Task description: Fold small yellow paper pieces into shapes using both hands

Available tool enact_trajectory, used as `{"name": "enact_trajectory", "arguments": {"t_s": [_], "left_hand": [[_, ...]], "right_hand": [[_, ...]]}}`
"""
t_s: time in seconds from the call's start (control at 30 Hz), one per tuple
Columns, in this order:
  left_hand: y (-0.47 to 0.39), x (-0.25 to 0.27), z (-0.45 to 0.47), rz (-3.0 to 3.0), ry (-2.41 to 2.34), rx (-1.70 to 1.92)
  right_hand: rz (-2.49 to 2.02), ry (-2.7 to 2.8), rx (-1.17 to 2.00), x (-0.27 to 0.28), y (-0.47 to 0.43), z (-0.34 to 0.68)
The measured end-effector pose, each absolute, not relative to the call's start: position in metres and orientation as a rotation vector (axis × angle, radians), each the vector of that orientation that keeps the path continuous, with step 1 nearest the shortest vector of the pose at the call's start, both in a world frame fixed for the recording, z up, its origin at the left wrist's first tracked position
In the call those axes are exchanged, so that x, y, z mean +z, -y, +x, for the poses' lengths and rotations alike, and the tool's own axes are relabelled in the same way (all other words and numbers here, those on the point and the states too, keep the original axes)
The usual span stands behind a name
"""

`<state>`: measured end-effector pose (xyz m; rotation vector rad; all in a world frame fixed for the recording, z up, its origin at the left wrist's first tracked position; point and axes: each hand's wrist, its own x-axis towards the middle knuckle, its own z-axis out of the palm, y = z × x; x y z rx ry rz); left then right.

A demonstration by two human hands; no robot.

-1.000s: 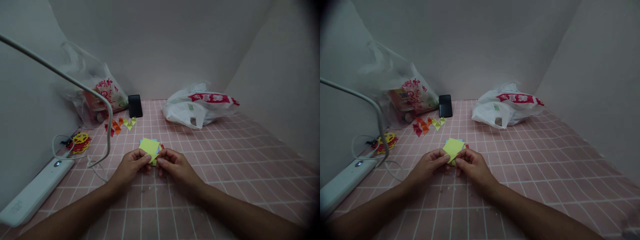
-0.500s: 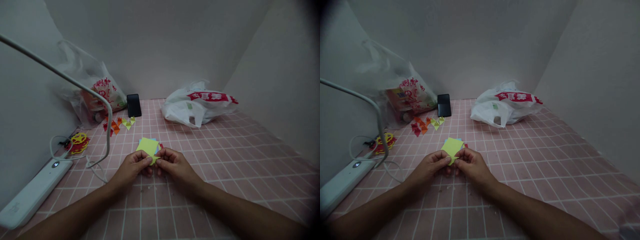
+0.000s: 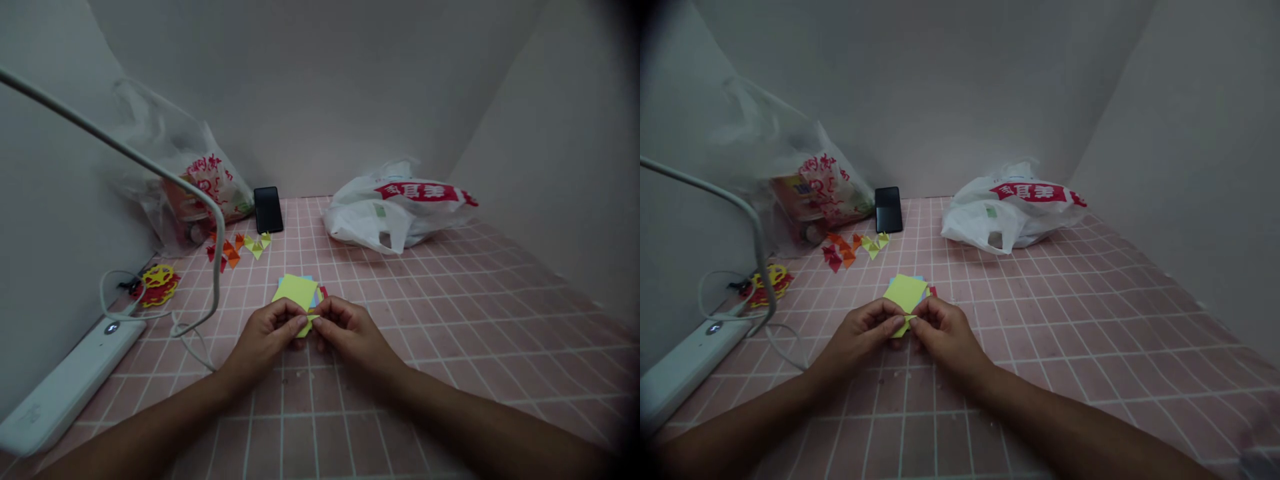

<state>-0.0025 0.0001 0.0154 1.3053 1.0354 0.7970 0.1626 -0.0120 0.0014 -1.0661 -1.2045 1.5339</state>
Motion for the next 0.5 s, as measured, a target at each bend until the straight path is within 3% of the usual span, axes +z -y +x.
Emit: {"name": "enact_trajectory", "arguments": {"t_s": [0.23,0.5], "left_hand": [[-0.0002,0.0131,-0.0033,1.331,-1.038,0.756],[0.0001,0.0138,-0.0051,1.476,-1.053,0.714]], "right_hand": [[-1.125,1.288,1.407,0.0024,0.0132,0.1643],[-1.071,1.206,1.545,0.0037,0.0126,0.1636]]}}
